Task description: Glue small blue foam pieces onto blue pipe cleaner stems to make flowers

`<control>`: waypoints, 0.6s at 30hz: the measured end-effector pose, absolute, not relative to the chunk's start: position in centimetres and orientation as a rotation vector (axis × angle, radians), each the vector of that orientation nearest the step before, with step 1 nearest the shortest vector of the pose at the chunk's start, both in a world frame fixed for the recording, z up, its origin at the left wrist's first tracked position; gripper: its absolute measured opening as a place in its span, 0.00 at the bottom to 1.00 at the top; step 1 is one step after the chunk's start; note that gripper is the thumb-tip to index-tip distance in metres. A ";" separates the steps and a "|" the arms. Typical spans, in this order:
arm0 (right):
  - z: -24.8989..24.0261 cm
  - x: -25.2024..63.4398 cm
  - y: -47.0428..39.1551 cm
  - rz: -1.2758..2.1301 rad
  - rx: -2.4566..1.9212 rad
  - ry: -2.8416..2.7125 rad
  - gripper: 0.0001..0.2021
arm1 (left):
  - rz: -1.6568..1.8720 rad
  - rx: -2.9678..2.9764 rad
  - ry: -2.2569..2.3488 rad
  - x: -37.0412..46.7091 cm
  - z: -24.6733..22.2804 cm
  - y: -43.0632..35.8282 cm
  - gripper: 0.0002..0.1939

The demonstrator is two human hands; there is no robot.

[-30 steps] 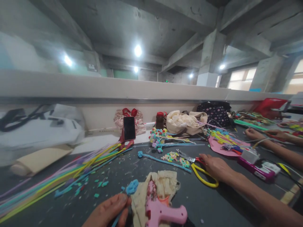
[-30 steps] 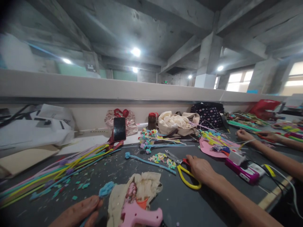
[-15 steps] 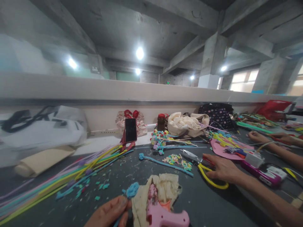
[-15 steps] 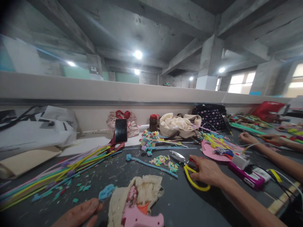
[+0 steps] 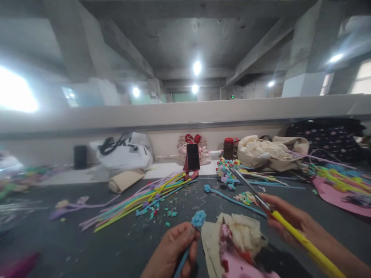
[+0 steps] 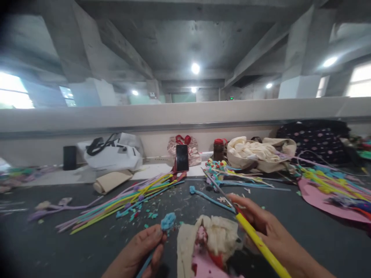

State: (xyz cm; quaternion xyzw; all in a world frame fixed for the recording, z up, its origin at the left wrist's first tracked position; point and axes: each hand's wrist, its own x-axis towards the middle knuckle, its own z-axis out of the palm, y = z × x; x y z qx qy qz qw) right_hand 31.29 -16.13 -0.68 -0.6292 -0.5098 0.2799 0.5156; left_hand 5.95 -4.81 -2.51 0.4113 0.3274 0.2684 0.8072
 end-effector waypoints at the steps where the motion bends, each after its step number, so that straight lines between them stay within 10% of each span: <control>1: -0.7 30.3 -15.3 0.808 -1.406 -1.180 0.29 | 0.572 0.880 0.690 5.9 -2.7 -4.7 0.16; 18: 0.6 27.3 -13.3 0.426 -1.560 -1.962 0.26 | 0.518 1.080 0.628 5.6 -4.5 -2.8 0.21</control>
